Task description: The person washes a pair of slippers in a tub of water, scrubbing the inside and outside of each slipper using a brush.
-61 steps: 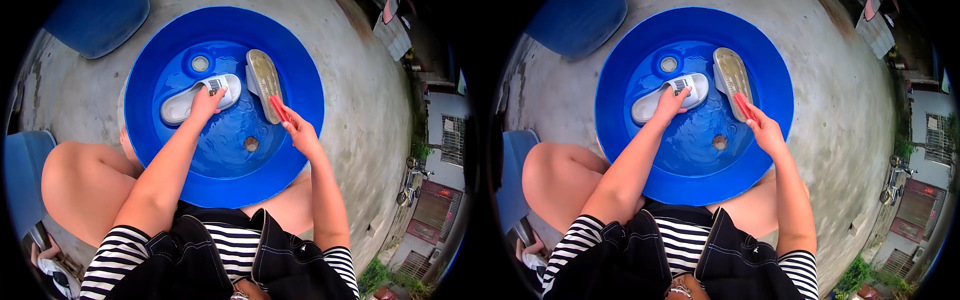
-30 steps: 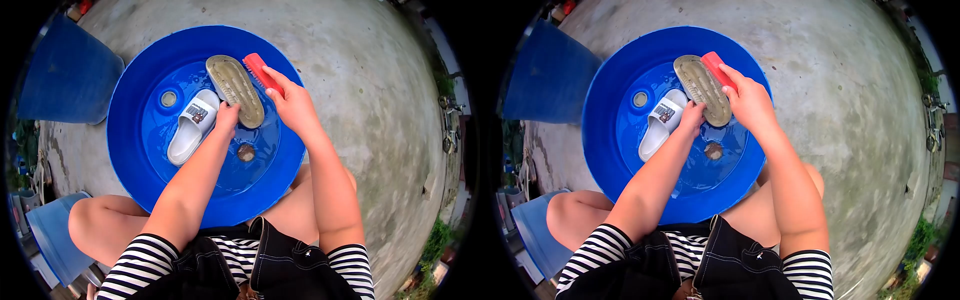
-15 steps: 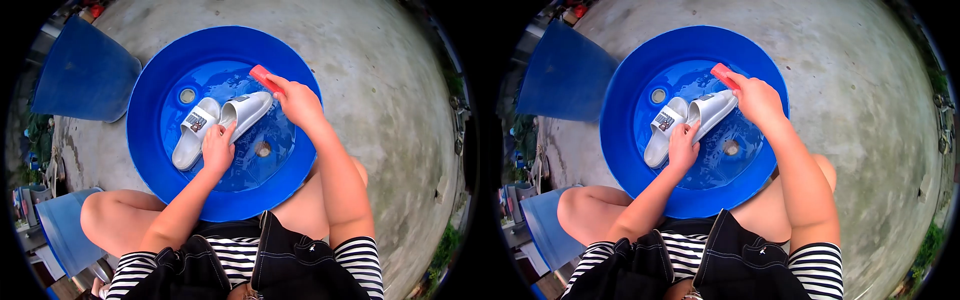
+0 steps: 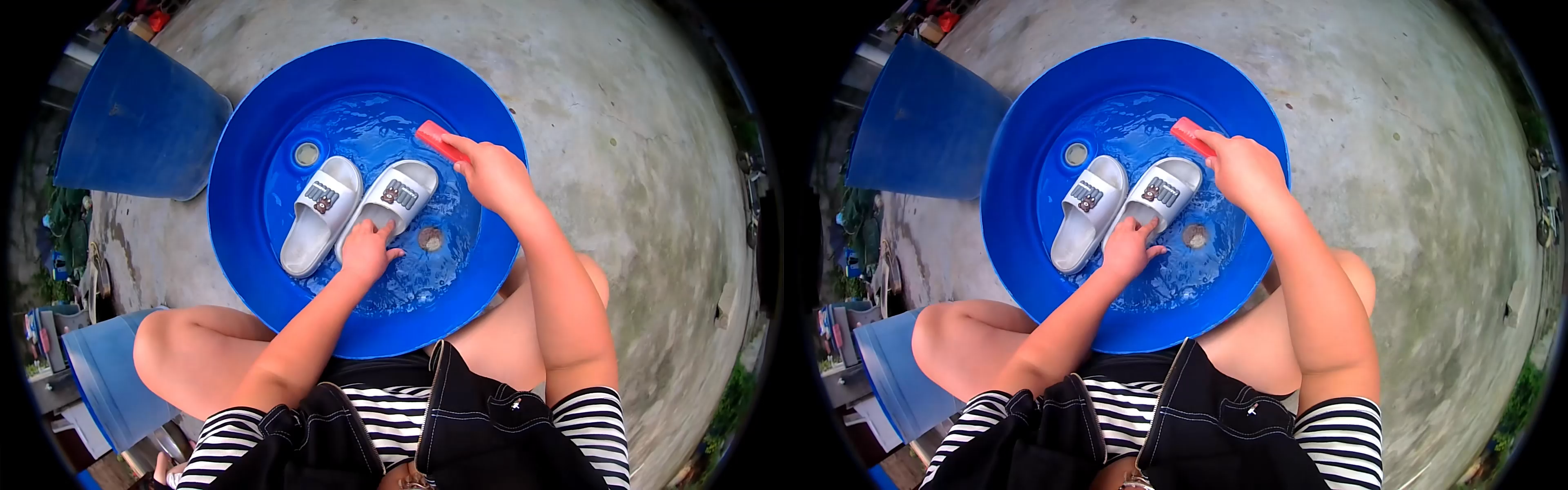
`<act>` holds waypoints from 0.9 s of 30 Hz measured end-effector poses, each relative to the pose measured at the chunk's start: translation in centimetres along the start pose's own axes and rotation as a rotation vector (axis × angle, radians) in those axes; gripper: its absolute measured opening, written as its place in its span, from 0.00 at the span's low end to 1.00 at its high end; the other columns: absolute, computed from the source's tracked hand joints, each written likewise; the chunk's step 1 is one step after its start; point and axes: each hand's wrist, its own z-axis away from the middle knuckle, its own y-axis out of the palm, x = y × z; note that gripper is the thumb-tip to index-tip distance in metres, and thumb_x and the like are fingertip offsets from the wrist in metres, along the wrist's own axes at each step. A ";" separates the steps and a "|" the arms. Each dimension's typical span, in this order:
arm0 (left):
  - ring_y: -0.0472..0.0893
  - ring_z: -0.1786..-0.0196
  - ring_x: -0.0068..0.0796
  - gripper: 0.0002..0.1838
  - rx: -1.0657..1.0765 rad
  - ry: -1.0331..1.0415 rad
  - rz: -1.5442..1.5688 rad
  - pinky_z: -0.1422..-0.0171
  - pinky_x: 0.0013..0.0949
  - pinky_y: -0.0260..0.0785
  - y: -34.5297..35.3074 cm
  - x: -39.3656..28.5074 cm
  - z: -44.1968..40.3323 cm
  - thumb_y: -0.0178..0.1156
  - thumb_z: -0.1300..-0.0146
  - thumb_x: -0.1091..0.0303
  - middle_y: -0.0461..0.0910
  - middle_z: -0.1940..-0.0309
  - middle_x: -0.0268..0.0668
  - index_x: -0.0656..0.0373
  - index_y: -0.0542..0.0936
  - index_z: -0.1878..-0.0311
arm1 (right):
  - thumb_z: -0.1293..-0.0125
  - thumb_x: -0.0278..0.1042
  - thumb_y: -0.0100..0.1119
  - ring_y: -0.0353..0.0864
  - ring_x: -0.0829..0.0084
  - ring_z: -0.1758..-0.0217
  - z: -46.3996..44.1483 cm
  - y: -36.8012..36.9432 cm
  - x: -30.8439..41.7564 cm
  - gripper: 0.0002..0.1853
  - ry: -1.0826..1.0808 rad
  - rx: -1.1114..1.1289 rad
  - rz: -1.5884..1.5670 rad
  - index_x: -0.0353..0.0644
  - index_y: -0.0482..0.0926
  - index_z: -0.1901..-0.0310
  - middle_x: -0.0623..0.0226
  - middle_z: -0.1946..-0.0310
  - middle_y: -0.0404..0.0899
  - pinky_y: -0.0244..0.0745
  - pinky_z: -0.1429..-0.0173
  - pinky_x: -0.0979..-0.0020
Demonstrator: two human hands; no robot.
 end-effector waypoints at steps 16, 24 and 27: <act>0.61 0.19 0.51 0.26 -0.085 0.184 -0.170 0.25 0.44 0.70 2.9 1.5 -0.8 0.56 0.34 0.74 0.66 0.23 0.43 0.55 0.77 0.31 | 0.29 0.35 0.62 0.86 0.52 0.50 0.9 0.0 0.1 0.23 0.006 0.052 0.004 0.60 0.79 0.33 0.56 0.55 0.87 0.81 0.48 0.53; 0.76 0.30 0.50 0.24 0.022 0.102 -0.190 0.33 0.45 0.75 -0.5 0.8 0.8 0.64 0.32 0.55 0.77 0.32 0.47 0.57 0.82 0.38 | 0.28 0.34 0.60 0.85 0.55 0.46 0.7 -0.3 0.6 0.23 0.024 0.168 0.044 0.59 0.78 0.32 0.59 0.52 0.87 0.80 0.45 0.55; 0.84 0.44 0.48 0.24 0.354 -0.171 -0.021 0.42 0.46 0.78 -5.4 -1.2 -0.2 0.64 0.32 0.45 0.86 0.47 0.47 0.55 0.87 0.48 | 0.28 0.34 0.60 0.85 0.56 0.46 0.5 -0.5 0.3 0.23 0.018 0.186 0.058 0.58 0.78 0.32 0.60 0.52 0.87 0.80 0.45 0.55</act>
